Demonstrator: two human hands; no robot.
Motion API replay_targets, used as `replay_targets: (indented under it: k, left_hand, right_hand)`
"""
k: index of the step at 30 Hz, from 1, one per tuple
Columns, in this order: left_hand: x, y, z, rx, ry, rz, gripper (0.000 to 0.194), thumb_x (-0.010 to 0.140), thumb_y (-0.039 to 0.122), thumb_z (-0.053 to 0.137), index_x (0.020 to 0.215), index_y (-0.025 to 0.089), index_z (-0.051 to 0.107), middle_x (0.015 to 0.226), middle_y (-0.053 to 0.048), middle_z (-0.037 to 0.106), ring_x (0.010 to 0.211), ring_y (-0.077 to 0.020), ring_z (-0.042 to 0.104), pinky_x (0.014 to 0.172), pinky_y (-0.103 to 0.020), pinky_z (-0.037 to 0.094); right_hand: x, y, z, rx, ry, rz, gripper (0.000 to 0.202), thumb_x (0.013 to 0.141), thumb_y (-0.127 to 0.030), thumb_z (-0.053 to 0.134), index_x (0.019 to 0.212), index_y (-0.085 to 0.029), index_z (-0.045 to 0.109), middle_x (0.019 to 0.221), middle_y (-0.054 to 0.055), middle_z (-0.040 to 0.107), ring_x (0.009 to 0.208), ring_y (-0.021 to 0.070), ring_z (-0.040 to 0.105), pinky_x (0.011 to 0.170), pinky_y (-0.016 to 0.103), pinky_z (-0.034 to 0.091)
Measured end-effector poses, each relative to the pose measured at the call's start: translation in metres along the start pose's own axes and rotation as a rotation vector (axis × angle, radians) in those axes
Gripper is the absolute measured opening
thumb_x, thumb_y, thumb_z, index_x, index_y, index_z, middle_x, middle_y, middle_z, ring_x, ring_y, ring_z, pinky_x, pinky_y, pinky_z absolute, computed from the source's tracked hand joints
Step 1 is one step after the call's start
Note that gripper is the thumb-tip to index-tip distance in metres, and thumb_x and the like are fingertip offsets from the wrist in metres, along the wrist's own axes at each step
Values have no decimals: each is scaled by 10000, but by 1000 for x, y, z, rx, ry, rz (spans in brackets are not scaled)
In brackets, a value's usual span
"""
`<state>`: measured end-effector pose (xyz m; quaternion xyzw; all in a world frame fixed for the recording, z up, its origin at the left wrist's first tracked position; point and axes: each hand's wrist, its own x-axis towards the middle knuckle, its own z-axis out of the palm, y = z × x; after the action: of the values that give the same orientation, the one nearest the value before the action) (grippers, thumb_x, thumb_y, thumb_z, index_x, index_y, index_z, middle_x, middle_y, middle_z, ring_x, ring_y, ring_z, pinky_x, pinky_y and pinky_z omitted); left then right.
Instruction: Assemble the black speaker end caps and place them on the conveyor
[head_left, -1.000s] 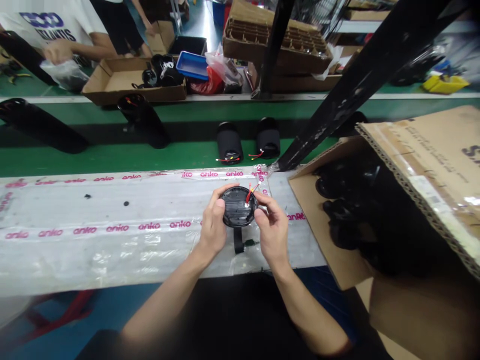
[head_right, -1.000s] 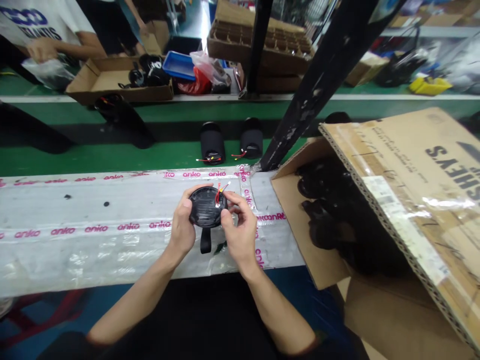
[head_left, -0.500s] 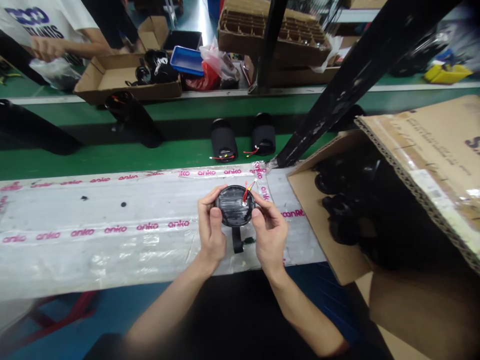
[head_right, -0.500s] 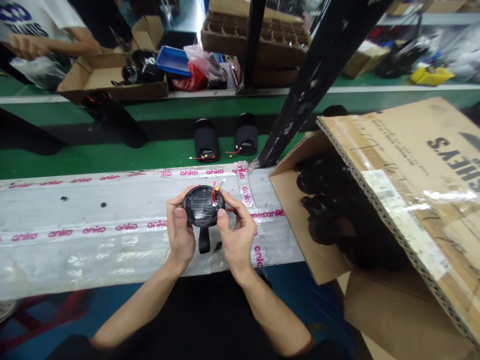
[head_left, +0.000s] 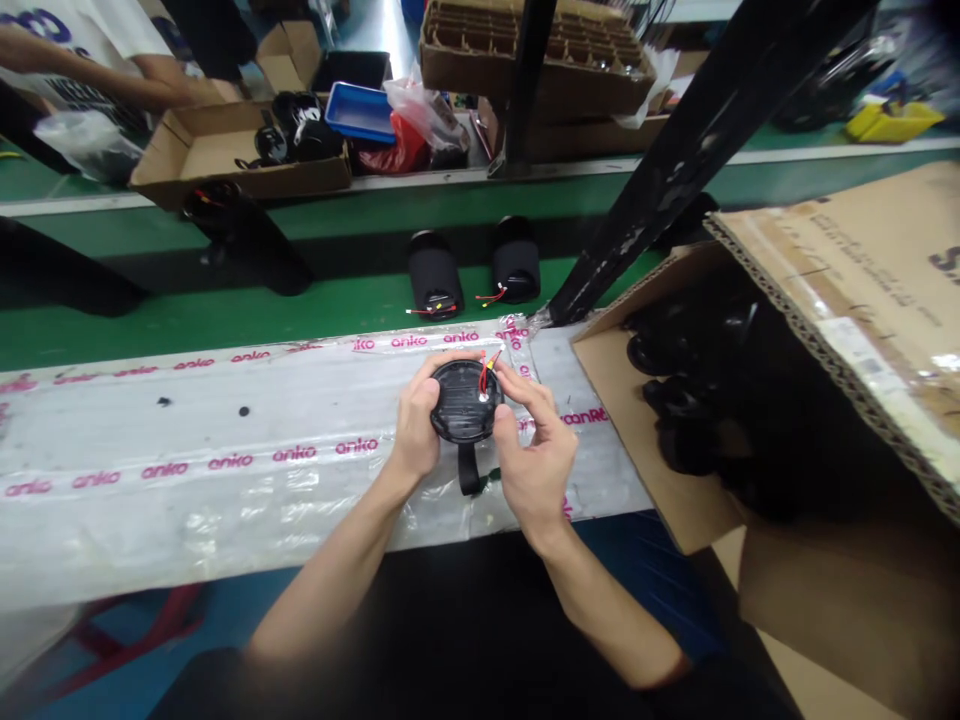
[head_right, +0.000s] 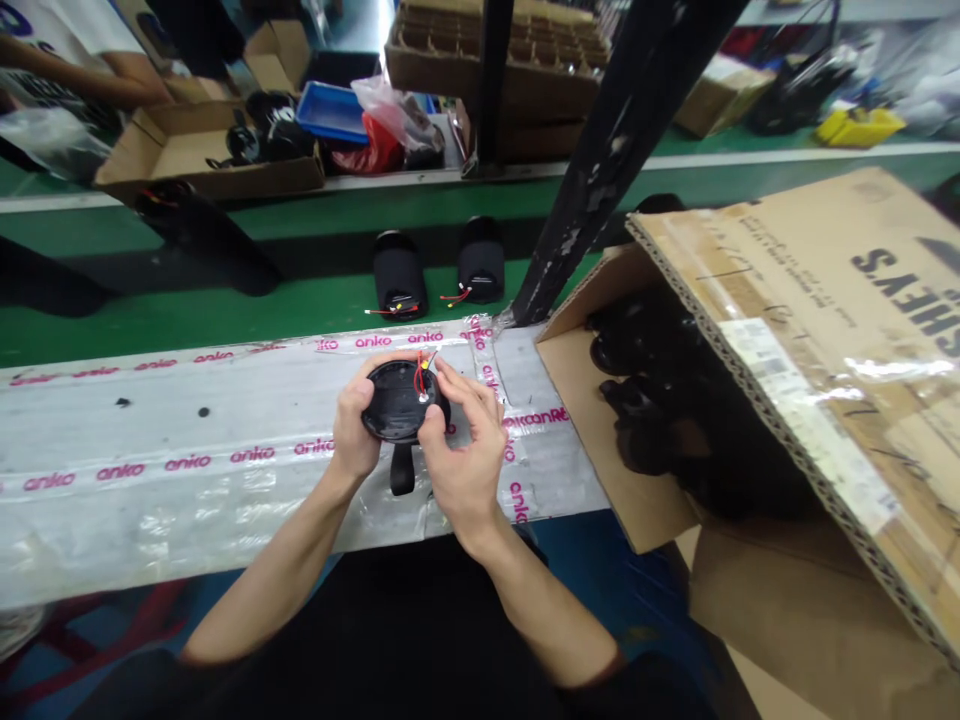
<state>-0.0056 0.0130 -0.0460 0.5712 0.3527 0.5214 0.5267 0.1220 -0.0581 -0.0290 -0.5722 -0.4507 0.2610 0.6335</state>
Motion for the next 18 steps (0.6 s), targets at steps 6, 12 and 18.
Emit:
replay_targets:
  k: [6, 12, 18]
  left_hand:
    - [-2, 5, 0, 58, -69, 2, 462, 1048, 478, 442, 1212, 176, 750, 1256, -108, 789, 1177, -292, 720, 968, -390, 573]
    - [2, 6, 4, -122, -92, -144, 500, 1080, 514, 435, 1222, 178, 776, 1240, -100, 804, 1166, -287, 744, 1044, -394, 571]
    - [2, 6, 3, -117, -72, -136, 451, 1086, 488, 473, 1172, 195, 805, 1216, -75, 818, 1114, -258, 762, 1003, -350, 584]
  right_hand:
    - [-5, 0, 3, 247, 50, 202, 243, 961, -393, 788, 1171, -272, 805, 1349, 78, 806, 1325, 286, 737, 1242, 585, 518]
    - [-8, 3, 8, 356, 97, 233, 245, 968, -348, 793, 1203, -282, 823, 1393, 48, 793, 1382, 275, 710, 1296, 588, 457]
    - [-8, 1, 6, 342, 74, 236, 250, 958, -362, 804, 1196, -288, 830, 1419, 48, 779, 1416, 284, 686, 1330, 603, 400]
